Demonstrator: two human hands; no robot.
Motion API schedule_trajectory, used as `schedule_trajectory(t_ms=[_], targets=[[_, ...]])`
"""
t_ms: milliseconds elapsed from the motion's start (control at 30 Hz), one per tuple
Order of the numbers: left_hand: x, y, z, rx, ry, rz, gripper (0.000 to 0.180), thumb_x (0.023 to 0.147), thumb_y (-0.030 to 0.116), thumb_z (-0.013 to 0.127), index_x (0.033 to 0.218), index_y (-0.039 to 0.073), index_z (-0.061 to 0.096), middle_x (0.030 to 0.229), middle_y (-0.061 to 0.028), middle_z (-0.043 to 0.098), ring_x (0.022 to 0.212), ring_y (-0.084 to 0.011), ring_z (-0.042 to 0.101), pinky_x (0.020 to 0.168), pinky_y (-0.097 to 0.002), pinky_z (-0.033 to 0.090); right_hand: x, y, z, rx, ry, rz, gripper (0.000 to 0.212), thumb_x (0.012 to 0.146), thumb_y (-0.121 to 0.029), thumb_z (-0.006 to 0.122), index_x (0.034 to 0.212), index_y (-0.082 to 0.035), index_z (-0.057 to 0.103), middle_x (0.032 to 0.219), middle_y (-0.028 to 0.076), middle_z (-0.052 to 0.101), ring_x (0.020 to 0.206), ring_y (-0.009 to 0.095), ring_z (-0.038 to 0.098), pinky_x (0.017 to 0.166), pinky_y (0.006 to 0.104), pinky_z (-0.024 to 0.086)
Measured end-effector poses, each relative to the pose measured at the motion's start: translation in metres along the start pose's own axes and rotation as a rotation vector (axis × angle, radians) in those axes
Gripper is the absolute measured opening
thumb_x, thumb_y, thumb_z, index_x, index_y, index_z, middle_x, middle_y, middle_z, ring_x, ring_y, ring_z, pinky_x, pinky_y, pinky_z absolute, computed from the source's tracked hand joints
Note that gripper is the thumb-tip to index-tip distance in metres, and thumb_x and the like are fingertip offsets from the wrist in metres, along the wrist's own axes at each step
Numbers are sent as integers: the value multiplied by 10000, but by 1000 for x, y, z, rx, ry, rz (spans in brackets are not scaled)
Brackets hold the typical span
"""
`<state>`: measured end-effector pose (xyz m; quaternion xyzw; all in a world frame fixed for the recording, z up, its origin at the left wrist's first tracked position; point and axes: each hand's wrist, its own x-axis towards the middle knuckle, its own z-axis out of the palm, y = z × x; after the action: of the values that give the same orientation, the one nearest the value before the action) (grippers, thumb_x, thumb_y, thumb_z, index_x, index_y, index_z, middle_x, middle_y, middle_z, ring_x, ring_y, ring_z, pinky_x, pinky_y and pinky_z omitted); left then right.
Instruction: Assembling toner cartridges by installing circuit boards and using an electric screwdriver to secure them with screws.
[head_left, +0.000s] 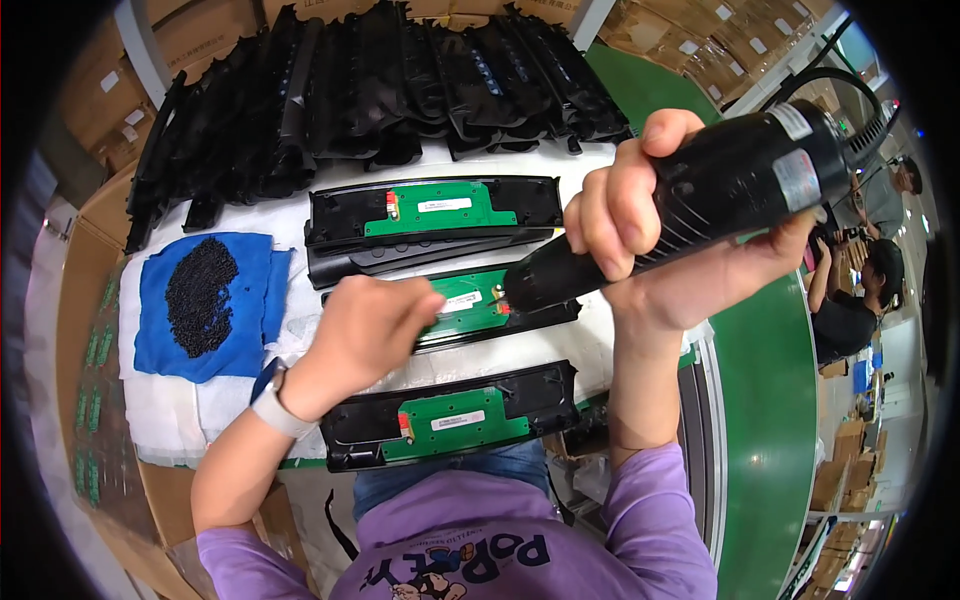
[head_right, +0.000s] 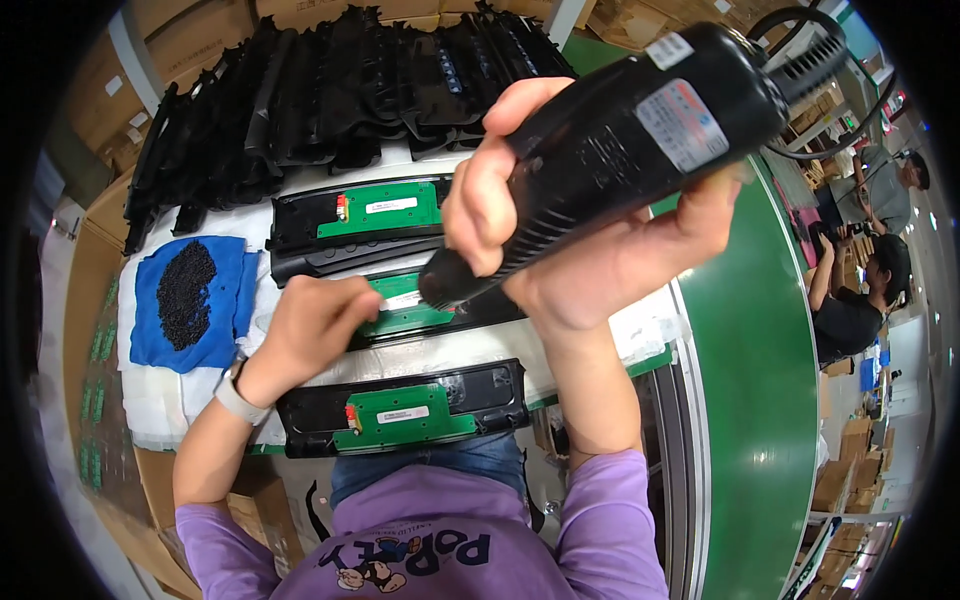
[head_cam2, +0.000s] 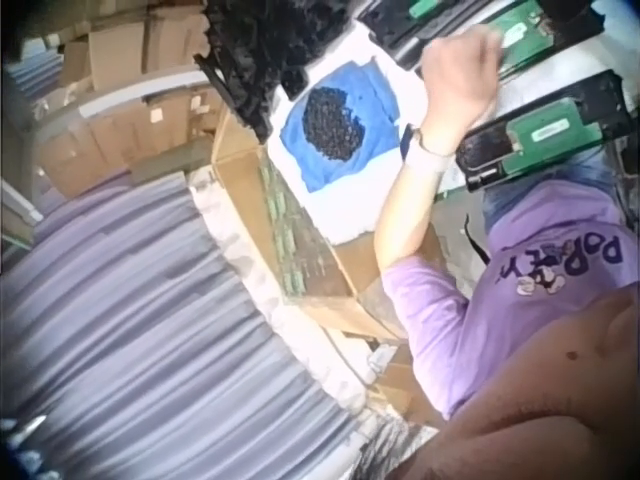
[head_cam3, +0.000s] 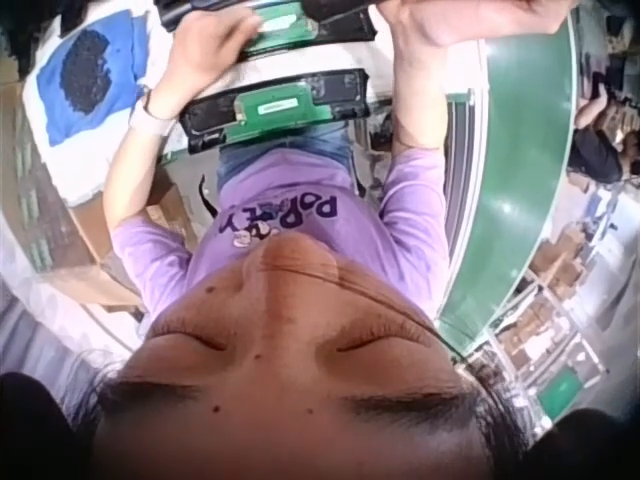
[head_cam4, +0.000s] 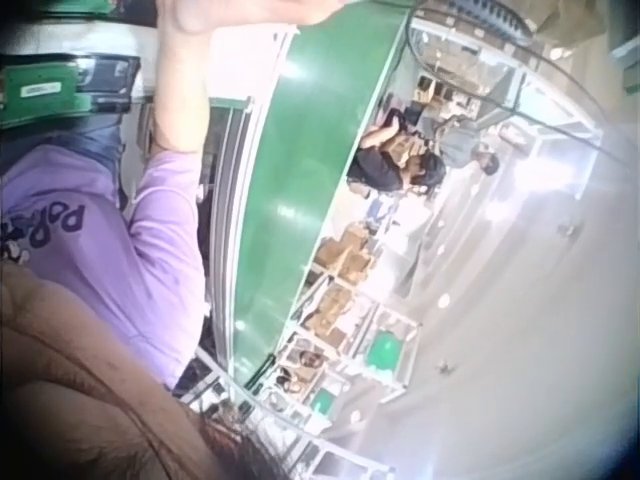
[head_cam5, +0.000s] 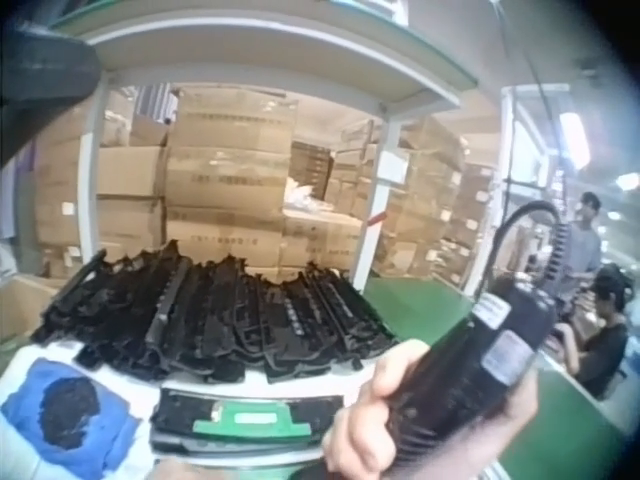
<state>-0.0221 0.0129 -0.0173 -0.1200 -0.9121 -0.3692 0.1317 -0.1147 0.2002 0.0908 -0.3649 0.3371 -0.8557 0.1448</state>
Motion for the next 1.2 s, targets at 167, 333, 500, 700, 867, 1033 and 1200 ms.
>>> schedule_trajectory(t_ms=[167, 333, 500, 700, 867, 1033, 1200], targets=[[-2, -7, -26, -1008, 92, -543, 309, 905, 190, 437, 634, 52, 490, 463, 52, 365, 422, -46, 294, 409, -222, 225, -1, 10, -41, -220, 85, 17, 920, 758, -801, 224, 947, 60, 488, 514, 92, 454, 369, 175, 376, 373, 289, 317], [-6, -11, -25, -1081, 148, -587, 385, 894, 245, 446, 542, 93, 418, 455, 10, 391, 422, -55, 278, 413, -237, 190, 2, 18, -48, -186, 142, 54, 932, 754, -808, 189, 929, 55, 494, 514, 93, 445, 376, 178, 368, 377, 290, 315], [-7, -3, -17, -622, -45, -483, 462, 877, 149, 553, 455, 18, 420, 470, -3, 462, 448, -46, 352, 420, -255, 233, 2, 23, -51, -188, 172, 31, 937, 752, -810, 178, 924, 56, 492, 512, 91, 436, 380, 179, 362, 376, 289, 312], [-4, 7, -13, -387, 28, -342, 208, 836, 132, 603, 691, -7, 657, 447, -40, 486, 403, -77, 394, 417, -265, 305, 3, 23, -52, -221, 185, 39, 938, 746, -817, 183, 914, 51, 494, 516, 93, 441, 387, 180, 375, 379, 289, 320], [-6, 12, -8, 31, 77, -164, 116, 760, 132, 635, 723, 36, 691, 543, -126, 579, 450, -272, 552, 440, -340, 407, 5, 26, -43, -275, 222, 84, 924, 733, -836, 195, 854, 29, 498, 522, 102, 465, 392, 183, 403, 384, 289, 341], [-7, 11, -8, 83, 55, -133, 135, 765, 139, 637, 693, 34, 682, 518, -122, 561, 442, -275, 543, 434, -343, 401, 4, 33, -35, -389, 234, 88, 918, 731, -835, 198, 824, 30, 491, 496, 110, 467, 374, 189, 391, 382, 295, 350], [-8, 11, -10, 94, 37, -107, 160, 773, 146, 635, 667, 30, 669, 505, -120, 548, 444, -287, 537, 432, -353, 400, 2, 29, -35, -374, 240, 49, 913, 739, -825, 203, 842, 33, 496, 496, 101, 461, 375, 182, 389, 383, 293, 345]])
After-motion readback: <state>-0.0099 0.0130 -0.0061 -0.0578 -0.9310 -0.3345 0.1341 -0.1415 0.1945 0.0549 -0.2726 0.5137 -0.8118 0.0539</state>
